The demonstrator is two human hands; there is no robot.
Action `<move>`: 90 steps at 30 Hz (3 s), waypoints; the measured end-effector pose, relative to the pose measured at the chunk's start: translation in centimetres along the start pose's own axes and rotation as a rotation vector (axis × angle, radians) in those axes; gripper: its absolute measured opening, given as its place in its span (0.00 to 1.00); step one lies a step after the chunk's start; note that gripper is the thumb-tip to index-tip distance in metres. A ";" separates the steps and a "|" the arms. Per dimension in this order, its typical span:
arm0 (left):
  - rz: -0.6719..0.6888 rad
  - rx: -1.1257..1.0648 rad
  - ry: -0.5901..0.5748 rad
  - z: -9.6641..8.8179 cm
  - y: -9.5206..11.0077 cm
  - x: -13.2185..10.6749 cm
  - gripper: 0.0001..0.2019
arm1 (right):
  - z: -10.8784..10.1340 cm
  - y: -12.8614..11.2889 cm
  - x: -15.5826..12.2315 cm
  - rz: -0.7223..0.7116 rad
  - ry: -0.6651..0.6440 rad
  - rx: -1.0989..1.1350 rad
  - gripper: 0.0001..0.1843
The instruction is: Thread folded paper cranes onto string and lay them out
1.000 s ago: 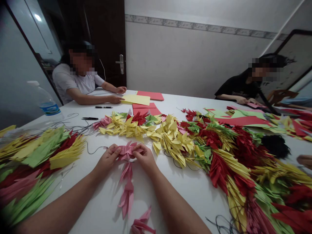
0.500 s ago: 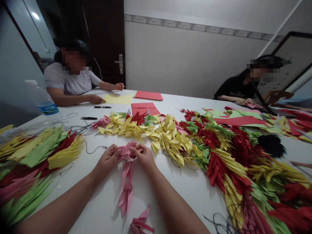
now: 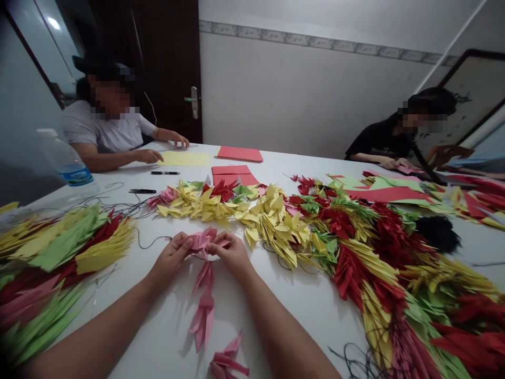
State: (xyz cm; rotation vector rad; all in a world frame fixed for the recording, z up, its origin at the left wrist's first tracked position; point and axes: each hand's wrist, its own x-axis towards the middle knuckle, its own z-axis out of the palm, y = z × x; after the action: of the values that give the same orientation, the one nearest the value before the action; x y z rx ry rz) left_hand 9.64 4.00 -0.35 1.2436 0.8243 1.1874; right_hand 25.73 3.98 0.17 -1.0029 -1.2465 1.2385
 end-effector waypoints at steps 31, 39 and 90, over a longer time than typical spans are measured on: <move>-0.037 0.237 0.051 0.0 1.1 -0.2 0.21 | 0.2 0.1 -0.3 -0.004 -0.051 -0.048 0.18; -0.046 0.188 0.039 0.0 0.9 -0.2 0.16 | 0.1 0.1 -0.3 -0.063 -0.053 -0.111 0.17; 0.209 1.010 0.038 0.1 -0.7 -0.4 0.14 | -1.0 1.7 0.6 0.103 0.103 0.382 0.09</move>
State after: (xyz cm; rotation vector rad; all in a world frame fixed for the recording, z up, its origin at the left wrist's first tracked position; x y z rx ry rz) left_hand 9.80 3.61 -1.03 2.1592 1.4313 0.9531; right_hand 26.51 4.86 -1.56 -0.8440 -0.8446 1.4209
